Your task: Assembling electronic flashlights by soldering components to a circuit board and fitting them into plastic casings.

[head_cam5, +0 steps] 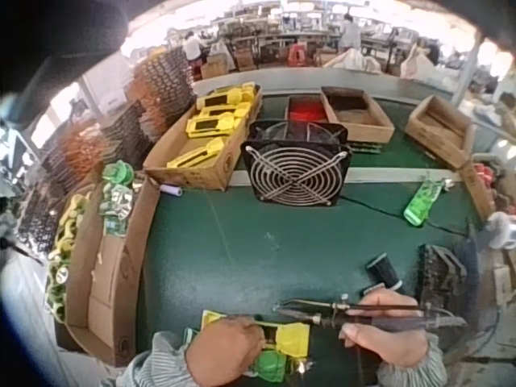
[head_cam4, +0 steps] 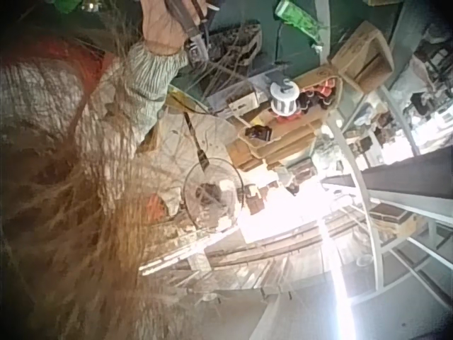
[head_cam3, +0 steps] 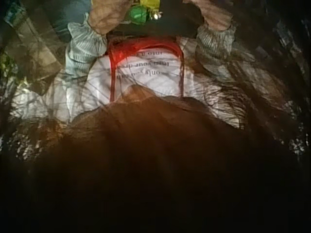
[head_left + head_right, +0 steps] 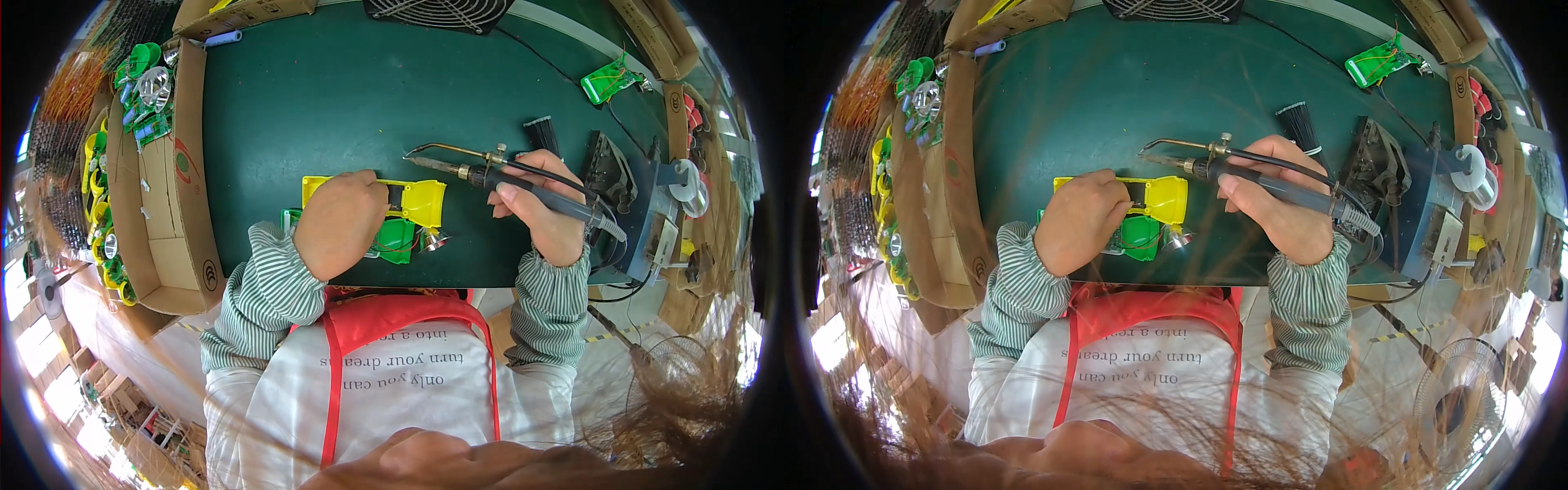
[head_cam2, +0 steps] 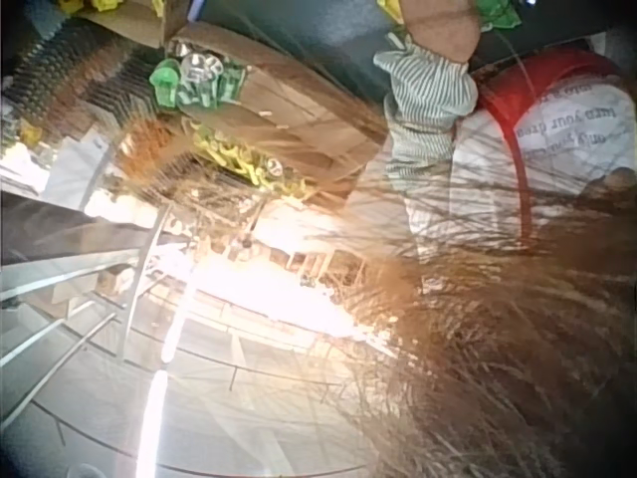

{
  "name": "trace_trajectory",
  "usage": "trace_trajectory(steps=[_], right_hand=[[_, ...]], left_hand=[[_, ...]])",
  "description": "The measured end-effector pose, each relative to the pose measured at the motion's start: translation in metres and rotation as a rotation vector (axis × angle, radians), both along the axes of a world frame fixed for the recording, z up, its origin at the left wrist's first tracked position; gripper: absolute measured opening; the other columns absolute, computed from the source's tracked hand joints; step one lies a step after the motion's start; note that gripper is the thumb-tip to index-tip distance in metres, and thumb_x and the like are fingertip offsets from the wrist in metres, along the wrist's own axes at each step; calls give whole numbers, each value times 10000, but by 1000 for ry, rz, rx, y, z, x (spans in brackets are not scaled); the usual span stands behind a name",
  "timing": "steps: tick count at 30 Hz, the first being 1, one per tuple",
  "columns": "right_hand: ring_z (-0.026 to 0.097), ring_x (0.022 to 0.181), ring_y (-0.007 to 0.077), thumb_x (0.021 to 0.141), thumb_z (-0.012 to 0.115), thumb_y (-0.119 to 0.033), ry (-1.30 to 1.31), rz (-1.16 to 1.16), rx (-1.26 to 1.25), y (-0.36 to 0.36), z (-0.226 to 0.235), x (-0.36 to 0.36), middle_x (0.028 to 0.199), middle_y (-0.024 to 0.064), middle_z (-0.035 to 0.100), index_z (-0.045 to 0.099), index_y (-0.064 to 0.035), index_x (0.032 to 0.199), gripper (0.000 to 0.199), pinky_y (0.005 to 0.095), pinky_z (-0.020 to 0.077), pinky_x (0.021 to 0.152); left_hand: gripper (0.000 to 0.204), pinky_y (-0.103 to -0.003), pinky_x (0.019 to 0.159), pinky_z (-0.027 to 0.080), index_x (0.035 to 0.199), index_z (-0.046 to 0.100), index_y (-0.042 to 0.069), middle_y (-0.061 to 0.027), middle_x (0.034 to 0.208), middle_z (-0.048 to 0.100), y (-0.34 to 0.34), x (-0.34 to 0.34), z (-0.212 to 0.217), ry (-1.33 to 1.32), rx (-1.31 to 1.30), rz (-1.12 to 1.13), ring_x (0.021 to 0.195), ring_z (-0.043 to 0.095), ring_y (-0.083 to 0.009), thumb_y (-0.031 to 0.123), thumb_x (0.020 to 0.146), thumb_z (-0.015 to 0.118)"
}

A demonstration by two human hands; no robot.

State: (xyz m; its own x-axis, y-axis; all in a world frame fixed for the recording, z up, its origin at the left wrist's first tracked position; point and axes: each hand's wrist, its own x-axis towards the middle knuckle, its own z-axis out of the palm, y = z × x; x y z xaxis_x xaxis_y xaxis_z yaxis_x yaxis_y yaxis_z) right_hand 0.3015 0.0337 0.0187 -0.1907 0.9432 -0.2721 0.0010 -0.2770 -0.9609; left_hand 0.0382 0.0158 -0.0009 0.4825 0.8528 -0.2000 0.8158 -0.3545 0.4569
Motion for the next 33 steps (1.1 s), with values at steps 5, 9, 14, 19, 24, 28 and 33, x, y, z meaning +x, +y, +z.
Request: trace_trajectory(steps=[5,9,14,19,24,28,33], right_hand=[[664,697,149,832,714,-58,10,-15,-20,1,-1,-1,839,123,693,593,44,978,216,262,559,651],[665,710,152,833,710,-56,48,-31,-15,1,-1,-2,846,127,692,593,43,983,215,268,560,653],[666,740,153,835,703,-48,47,-56,-18,-3,5,-3,851,130,686,594,38,984,204,268,559,643],[667,737,157,833,699,-22,63,-71,5,-11,4,2,864,129,683,593,37,978,189,271,563,637],[670,748,165,827,701,3,61,-90,17,-18,3,6,879,136,685,585,39,988,201,276,569,629],[672,745,169,829,700,5,90,-139,75,-26,1,8,859,136,686,577,39,1012,223,273,569,625],[663,703,165,840,692,-10,65,-136,90,-35,4,14,829,135,686,579,48,1024,223,265,556,621]], left_hand=[[92,-440,744,482,807,630,3,-150,832,581,-1,0,0,-7,-3,8,810,587,-347,92,827,619],[94,-441,733,480,811,632,5,-149,833,582,0,0,1,-13,7,4,806,588,-346,97,825,627],[98,-433,722,480,816,633,11,-147,833,584,-1,-3,4,-80,21,53,807,590,-344,108,826,639],[108,-443,744,480,818,619,6,-148,835,579,-1,-17,6,-137,79,112,819,585,-347,110,817,648],[276,-405,779,465,962,626,38,-135,867,569,16,-43,5,-70,280,65,880,553,-330,143,739,752],[255,-402,707,470,912,575,29,-131,825,575,30,-58,3,-58,-94,-76,801,572,-319,138,752,742],[209,-395,692,493,919,504,3,-147,826,638,25,-78,10,-269,-267,-4,788,629,-322,76,785,648]])
